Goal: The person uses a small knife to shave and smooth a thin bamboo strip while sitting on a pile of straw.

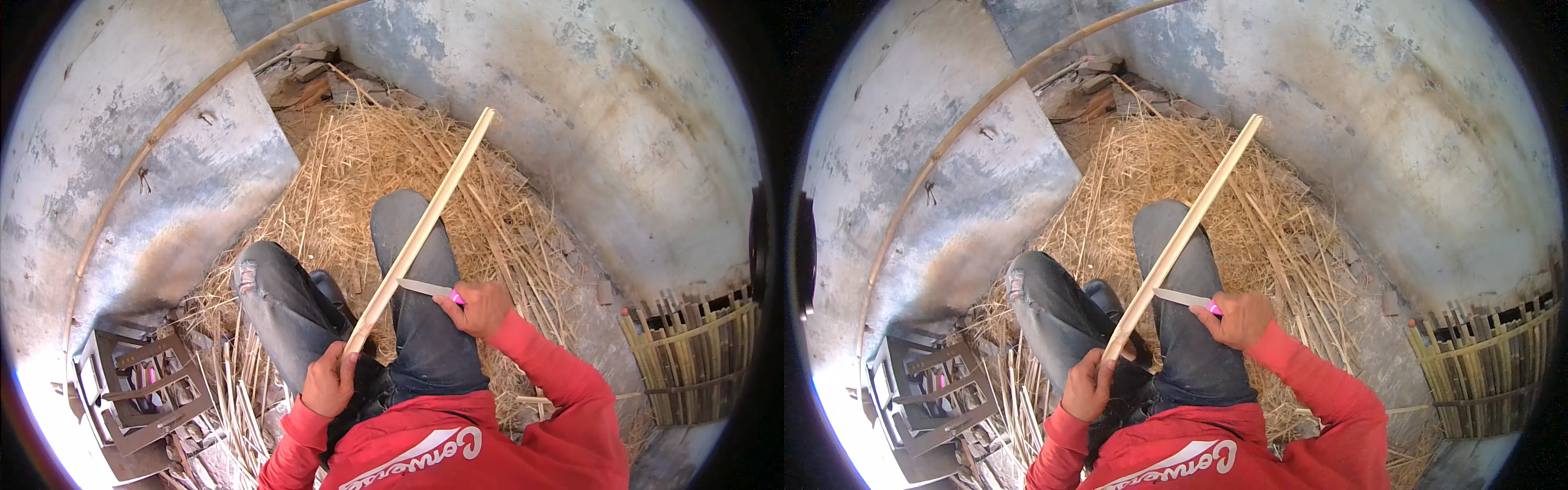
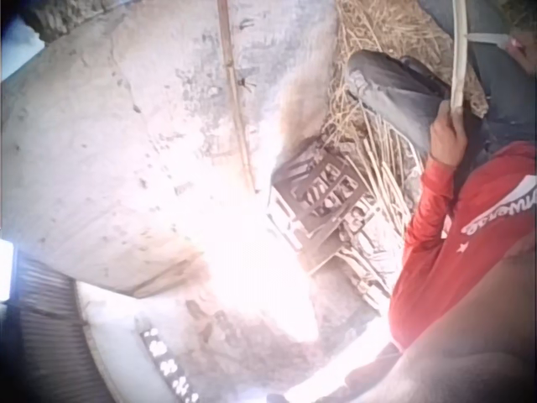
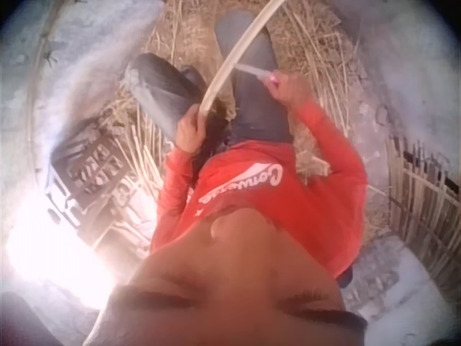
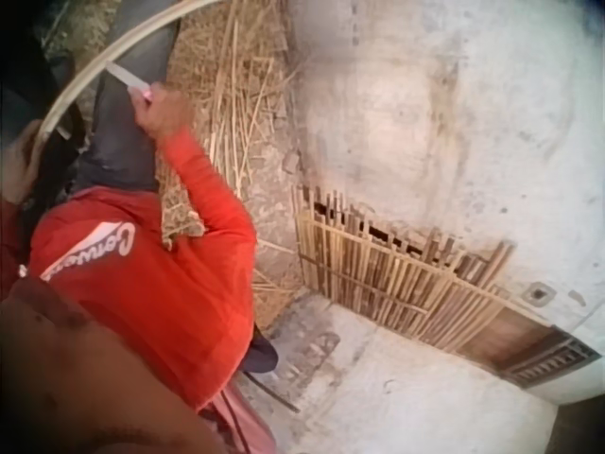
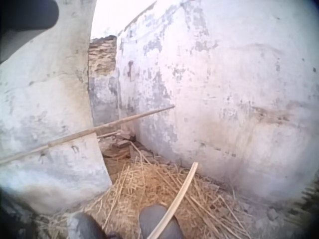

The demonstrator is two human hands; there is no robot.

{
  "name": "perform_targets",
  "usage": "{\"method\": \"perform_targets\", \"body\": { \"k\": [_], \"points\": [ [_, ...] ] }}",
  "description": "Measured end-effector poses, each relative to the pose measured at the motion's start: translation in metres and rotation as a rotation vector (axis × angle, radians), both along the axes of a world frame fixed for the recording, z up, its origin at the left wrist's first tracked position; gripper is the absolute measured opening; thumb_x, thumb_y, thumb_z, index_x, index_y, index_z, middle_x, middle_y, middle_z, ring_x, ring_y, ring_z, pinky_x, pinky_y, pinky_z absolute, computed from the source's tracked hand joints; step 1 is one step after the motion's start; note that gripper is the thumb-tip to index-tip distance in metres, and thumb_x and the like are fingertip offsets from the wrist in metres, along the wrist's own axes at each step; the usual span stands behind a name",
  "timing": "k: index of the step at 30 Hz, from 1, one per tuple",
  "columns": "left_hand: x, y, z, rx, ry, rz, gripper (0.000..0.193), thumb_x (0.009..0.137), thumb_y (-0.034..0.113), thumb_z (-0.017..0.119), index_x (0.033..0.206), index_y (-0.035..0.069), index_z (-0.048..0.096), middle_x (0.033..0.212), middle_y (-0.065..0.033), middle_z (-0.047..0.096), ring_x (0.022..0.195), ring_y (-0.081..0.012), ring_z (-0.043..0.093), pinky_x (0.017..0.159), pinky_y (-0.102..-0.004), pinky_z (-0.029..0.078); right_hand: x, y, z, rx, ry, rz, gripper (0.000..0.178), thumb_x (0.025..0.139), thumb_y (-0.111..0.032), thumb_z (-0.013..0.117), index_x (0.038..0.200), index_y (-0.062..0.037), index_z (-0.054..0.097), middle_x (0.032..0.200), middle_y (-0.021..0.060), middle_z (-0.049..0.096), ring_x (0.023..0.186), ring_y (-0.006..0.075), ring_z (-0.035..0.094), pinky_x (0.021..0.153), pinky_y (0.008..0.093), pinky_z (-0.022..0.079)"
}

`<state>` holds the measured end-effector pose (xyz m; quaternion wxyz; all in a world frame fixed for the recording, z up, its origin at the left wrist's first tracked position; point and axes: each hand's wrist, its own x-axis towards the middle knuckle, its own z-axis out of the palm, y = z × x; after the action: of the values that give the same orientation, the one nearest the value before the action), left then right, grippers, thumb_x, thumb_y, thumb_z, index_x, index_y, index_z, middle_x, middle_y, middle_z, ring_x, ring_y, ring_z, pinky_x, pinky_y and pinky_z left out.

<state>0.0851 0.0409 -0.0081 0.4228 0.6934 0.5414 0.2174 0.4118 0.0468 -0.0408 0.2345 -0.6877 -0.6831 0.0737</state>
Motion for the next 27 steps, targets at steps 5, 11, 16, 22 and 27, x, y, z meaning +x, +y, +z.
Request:
{"method": "perform_targets", "body": {
  "k": [5, 11, 16, 22, 27],
  "points": [
    [-0.02, -0.012, 0.006, -0.105, -0.036, -0.015, 0.021, 0.107, 0.02, 0.06, 0.104, 0.0, 0.067, 0.07, -0.0132, 0.063, 0.062, -0.0256, 0.064, 0.061, -0.0379, 0.05, 0.083, 0.046, 0.006, -0.06, -0.022, -0.403, 0.062, 0.102, -0.056, 0.06, 0.069, -0.0037, 0.069, 0.062, 0.0205, 0.064, 0.056, 0.0423, 0.064, 0.055, 0.0541, 0.046],
    [-0.033, -0.018, 0.004, -0.28, -0.067, -0.007, 0.026, 0.109, 0.024, 0.058, 0.104, 0.001, 0.069, 0.07, -0.004, 0.062, 0.064, -0.0122, 0.059, 0.061, -0.0317, 0.047, 0.079, 0.029, 0.016, 0.18, 0.239, -0.259, 0.064, 0.104, -0.051, 0.061, 0.063, -0.0022, 0.058, 0.052, 0.012, 0.05, 0.047, 0.0296, 0.045, 0.051, 0.0471, 0.034],
    [-0.034, -0.017, -0.002, -0.369, -0.08, -0.02, 0.028, 0.11, 0.026, 0.057, 0.103, 0.002, 0.07, 0.069, -0.0017, 0.06, 0.064, -0.0103, 0.056, 0.06, -0.0296, 0.045, 0.028, 0.037, 0.025, 0.052, 0.589, -0.235, 0.064, 0.09, -0.054, 0.08, 0.059, -0.0073, 0.051, 0.053, 0.0019, 0.043, 0.05, 0.017, 0.039, 0.05, 0.041, 0.033],
    [-0.035, -0.018, -0.004, -0.35, -0.098, -0.017, 0.03, 0.111, 0.028, 0.056, 0.105, 0.003, 0.07, 0.071, -0.0016, 0.061, 0.065, -0.01, 0.057, 0.061, -0.0294, 0.045, -0.003, 0.073, 0.015, 0.123, 0.545, -0.193, 0.07, 0.078, -0.06, 0.089, 0.058, -0.0072, 0.048, 0.052, 0.0012, 0.042, 0.05, 0.0155, 0.039, 0.048, 0.0394, 0.033],
    [-0.039, -0.023, -0.004, -0.304, -0.124, -0.011, 0.029, 0.111, 0.028, 0.057, 0.104, 0.002, 0.069, 0.068, 0.0009, 0.058, 0.056, -0.0067, 0.051, 0.053, -0.0265, 0.04, 0.031, 0.106, 0.003, 0.205, 0.531, -0.312, 0.072, 0.078, -0.061, 0.089, 0.056, -0.0069, 0.047, 0.05, 0.0008, 0.042, 0.047, 0.0159, 0.037, 0.046, 0.0405, 0.032]
  ]
}}
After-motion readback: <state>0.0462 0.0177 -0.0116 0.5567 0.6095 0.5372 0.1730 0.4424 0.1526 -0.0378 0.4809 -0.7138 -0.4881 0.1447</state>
